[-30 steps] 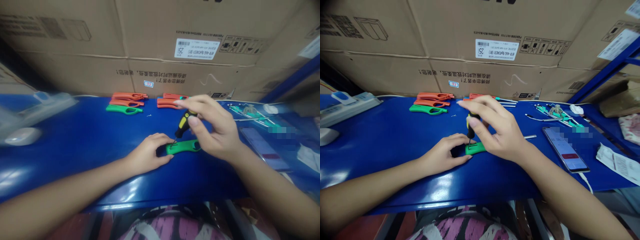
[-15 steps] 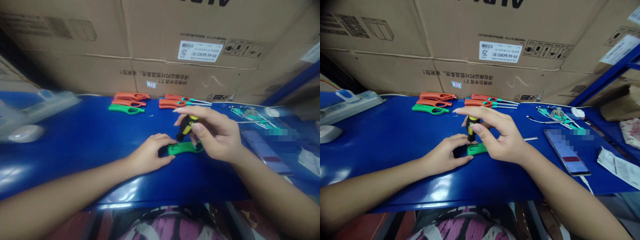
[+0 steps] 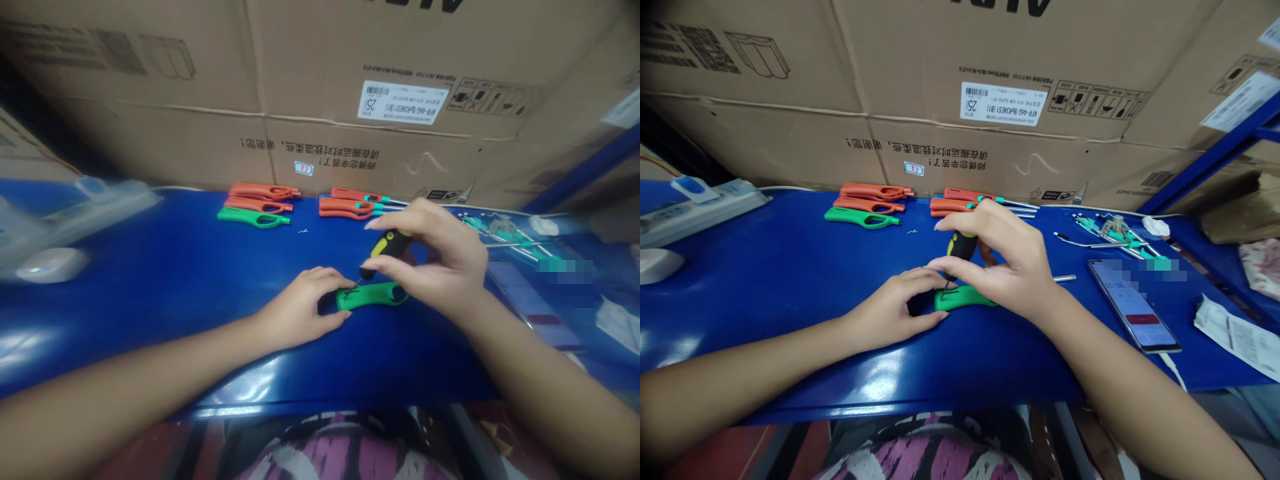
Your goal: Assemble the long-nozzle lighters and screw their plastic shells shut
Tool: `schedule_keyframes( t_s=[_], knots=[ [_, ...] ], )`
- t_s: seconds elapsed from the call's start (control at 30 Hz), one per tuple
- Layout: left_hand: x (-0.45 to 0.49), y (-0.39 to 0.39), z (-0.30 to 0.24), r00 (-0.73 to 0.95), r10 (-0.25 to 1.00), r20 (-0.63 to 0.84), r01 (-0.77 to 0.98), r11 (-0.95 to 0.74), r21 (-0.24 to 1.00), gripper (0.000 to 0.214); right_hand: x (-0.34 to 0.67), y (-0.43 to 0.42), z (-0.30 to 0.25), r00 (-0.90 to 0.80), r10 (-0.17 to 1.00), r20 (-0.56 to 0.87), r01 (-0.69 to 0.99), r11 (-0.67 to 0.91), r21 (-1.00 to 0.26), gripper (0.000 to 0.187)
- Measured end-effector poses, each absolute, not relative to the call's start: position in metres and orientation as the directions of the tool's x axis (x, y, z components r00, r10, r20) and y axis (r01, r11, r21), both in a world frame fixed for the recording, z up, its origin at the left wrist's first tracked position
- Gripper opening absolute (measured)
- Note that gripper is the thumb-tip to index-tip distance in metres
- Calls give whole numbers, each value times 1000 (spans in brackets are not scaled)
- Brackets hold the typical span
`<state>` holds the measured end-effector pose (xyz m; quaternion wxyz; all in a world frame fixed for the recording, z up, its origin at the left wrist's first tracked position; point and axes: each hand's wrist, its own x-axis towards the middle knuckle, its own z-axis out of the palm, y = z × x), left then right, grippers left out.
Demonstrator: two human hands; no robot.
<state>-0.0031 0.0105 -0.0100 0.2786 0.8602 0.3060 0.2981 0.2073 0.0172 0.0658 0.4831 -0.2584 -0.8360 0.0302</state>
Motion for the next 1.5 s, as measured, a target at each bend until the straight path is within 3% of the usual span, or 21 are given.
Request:
schedule_keyframes(
  t_s=[0.03,0.2,0.37,0.43,0.5,0.57,0.7,0.73,0.83,0.9,1.03,1.07,1.17,1.23,1.4,1.5],
  knots=[
    [-3,10,-10,639,690,340,356,-657,665,33,207,17,66,-397,462,793,408,863,-299,30],
    [-3,10,-9,638,700,321,362,-641,677,30,207,16,64,-420,613,670,317,790,-524,33],
    [-3,10,-10,632,689,354,357,-665,656,32,206,16,65,-393,383,836,411,886,-212,24],
    [-3,10,-10,634,690,348,362,-663,655,31,206,14,66,-438,451,777,393,874,-285,29],
    [-3,10,-10,639,690,340,364,-660,657,31,204,14,66,-457,570,683,335,821,-462,32],
    [-3,10,-10,640,687,343,363,-664,654,32,203,14,64,-418,602,681,288,798,-529,26],
    [-4,10,-10,638,689,344,363,-663,655,33,204,18,60,-348,438,829,380,874,-303,24],
    [-4,10,-10,639,692,336,365,-658,659,32,205,18,61,-378,450,809,391,870,-301,27],
    [-4,10,-10,648,691,321,361,-649,670,31,208,17,65,-489,596,637,340,803,-490,38],
    [-4,11,-11,649,689,323,362,-653,666,32,208,17,67,-500,622,602,312,778,-545,38],
    [-3,11,-11,646,688,330,363,-657,661,34,209,18,68,-402,505,764,396,848,-352,31],
    [-3,10,-11,648,689,325,363,-655,663,34,209,18,68,-406,508,760,400,846,-352,30],
    [-3,10,-11,651,691,313,367,-649,667,33,210,16,69,-477,617,626,324,786,-527,36],
    [-3,10,-11,652,689,317,367,-652,663,34,210,15,69,-479,634,608,288,767,-573,34],
    [-3,10,-12,649,685,332,357,-659,662,35,209,14,72,-399,454,797,489,840,-234,25],
    [-4,10,-11,656,681,326,350,-657,668,33,210,15,73,-482,513,710,456,839,-297,35]
  ],
)
